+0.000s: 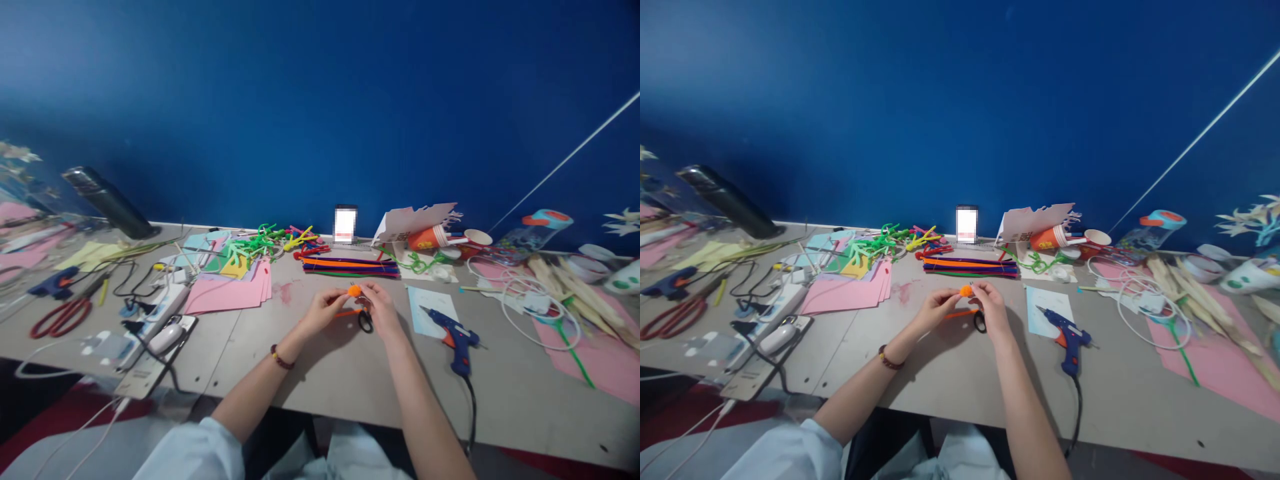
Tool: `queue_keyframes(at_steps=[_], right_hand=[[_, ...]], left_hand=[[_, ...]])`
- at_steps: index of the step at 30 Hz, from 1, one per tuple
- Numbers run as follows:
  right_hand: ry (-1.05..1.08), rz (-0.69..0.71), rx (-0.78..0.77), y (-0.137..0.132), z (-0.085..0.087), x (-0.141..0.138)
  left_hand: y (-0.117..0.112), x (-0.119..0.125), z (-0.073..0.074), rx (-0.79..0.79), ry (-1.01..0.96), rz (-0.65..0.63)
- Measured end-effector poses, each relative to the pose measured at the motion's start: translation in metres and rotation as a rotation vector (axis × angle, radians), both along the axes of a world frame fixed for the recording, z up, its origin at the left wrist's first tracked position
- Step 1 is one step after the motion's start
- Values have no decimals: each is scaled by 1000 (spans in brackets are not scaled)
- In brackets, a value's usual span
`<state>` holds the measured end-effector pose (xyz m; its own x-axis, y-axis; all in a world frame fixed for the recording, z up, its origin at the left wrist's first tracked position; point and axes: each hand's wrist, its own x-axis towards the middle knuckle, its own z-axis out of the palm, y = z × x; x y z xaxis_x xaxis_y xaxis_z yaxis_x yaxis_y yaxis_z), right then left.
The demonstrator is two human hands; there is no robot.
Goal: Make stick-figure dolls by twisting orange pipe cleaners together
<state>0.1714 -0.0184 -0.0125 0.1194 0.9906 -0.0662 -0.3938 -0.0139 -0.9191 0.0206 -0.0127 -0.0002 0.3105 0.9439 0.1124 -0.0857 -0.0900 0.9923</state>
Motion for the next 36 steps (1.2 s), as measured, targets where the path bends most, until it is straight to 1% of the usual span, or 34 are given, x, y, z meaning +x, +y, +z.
queue_keyframes(at_steps=[5, 11, 16, 19, 22, 25, 28, 30, 33, 36], right_hand=[[13, -3, -28, 1, -2, -1], [-1, -25, -22, 2, -7, -3], [-2, -45, -35, 1, -6, -4], [-31, -37, -36, 1, -6, -3], [-51, -39, -27, 1, -6, -3], [-89, -70, -3, 1, -4, -4], [-194, -116, 97, -2, 1, -4], [-291, -100, 184, -5, 4, -4], [-436, -31, 294, -8, 5, -5], [-549, -20, 370, -10, 2, -5]], left_hand=[[1, -1, -1, 98, 82, 36], [0, -2, -5, 216, 184, 58], [-1, -3, -4, 246, 209, 72], [-1, -4, -2, 234, 200, 66], [-1, -3, -2, 167, 149, 57], [-2, 0, -2, 6, 70, 51], [-3, 1, -1, -165, -1, 51], [-3, 1, 0, -241, -47, 44], [-4, 1, 2, -287, -97, 33], [-3, 0, 1, -291, -117, 30]])
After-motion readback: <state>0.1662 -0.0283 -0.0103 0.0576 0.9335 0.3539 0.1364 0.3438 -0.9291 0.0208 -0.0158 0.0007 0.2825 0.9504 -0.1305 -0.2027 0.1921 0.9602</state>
